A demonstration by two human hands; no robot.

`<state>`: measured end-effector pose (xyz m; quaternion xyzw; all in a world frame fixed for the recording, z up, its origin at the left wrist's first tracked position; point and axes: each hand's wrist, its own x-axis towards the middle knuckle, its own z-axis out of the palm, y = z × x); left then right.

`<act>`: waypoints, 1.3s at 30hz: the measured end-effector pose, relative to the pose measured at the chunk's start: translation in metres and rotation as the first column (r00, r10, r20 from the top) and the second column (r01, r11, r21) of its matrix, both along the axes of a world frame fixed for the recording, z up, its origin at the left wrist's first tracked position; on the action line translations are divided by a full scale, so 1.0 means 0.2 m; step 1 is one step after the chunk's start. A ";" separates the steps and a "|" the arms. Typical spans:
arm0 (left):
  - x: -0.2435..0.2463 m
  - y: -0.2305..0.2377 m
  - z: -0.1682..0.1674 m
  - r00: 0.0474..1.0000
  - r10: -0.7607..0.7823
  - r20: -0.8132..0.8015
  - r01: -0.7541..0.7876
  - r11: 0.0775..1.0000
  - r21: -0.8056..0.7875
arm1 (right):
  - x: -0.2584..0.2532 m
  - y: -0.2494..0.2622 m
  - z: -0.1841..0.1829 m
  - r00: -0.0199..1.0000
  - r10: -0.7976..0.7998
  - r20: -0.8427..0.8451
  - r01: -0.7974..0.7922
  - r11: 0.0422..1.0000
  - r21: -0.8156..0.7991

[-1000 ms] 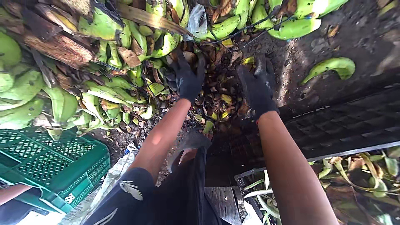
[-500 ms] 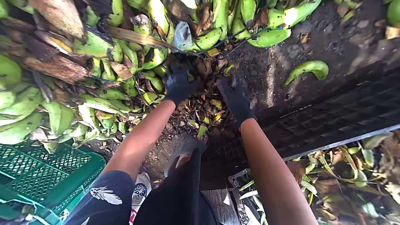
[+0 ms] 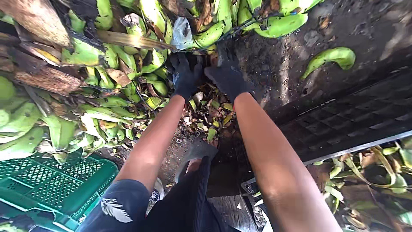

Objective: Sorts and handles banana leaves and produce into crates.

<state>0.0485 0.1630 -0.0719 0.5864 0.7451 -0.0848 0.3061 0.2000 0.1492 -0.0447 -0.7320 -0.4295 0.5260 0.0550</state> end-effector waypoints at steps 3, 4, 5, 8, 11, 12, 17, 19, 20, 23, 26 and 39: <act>-0.09 -0.19 0.06 0.953 -0.253 0.167 0.270 0.959 -0.084 | -0.07 -0.06 0.00 0.991 0.128 0.028 -0.128 0.992 0.016; -0.09 -0.25 0.07 0.924 -0.304 0.233 0.332 0.938 -0.094 | -0.05 -0.10 0.01 0.983 0.182 0.022 -0.182 0.983 0.034; -0.10 -0.31 0.07 0.890 -0.345 0.298 0.386 0.918 -0.090 | -0.02 -0.15 0.02 0.971 0.238 -0.005 -0.238 0.971 0.041; -0.16 -0.44 0.08 0.793 -0.414 0.447 0.414 0.904 0.105 | 0.10 -0.29 0.00 0.929 0.347 -0.133 -0.337 0.937 0.090; -0.23 -0.48 0.05 0.854 -0.378 0.359 0.198 0.873 0.446 | 0.22 -0.30 -0.03 0.981 0.195 0.006 -0.192 0.956 0.222; -0.23 -0.44 0.04 0.909 -0.332 0.252 0.170 0.847 0.503 | 0.23 -0.27 -0.03 0.989 0.087 0.123 -0.115 0.964 0.239; -0.08 -0.07 -0.02 0.994 -0.071 0.086 0.055 0.983 0.174 | 0.10 -0.03 -0.02 0.993 0.047 0.112 -0.050 0.999 0.017; -0.04 -0.05 -0.03 0.982 -0.103 0.157 0.089 0.992 0.093 | 0.00 -0.05 -0.02 0.979 0.205 -0.005 -0.205 0.979 0.011; -0.05 -0.08 -0.03 0.967 -0.167 0.194 0.152 0.984 0.090 | -0.05 -0.08 -0.02 0.956 0.290 -0.052 -0.289 0.957 0.021; -0.18 -0.24 0.02 0.854 -0.386 0.348 0.398 0.917 0.039 | -0.05 -0.19 0.04 0.843 0.532 -0.082 -0.524 0.846 0.103; -0.31 -0.35 0.12 0.741 -0.526 0.418 0.544 0.835 0.088 | 0.10 -0.35 0.12 0.863 0.465 -0.197 -0.418 0.876 0.239; -0.01 -0.55 0.09 0.672 0.700 0.242 -0.667 0.714 -0.213 | -0.07 -0.69 0.02 0.438 -0.892 0.111 0.874 0.393 -0.286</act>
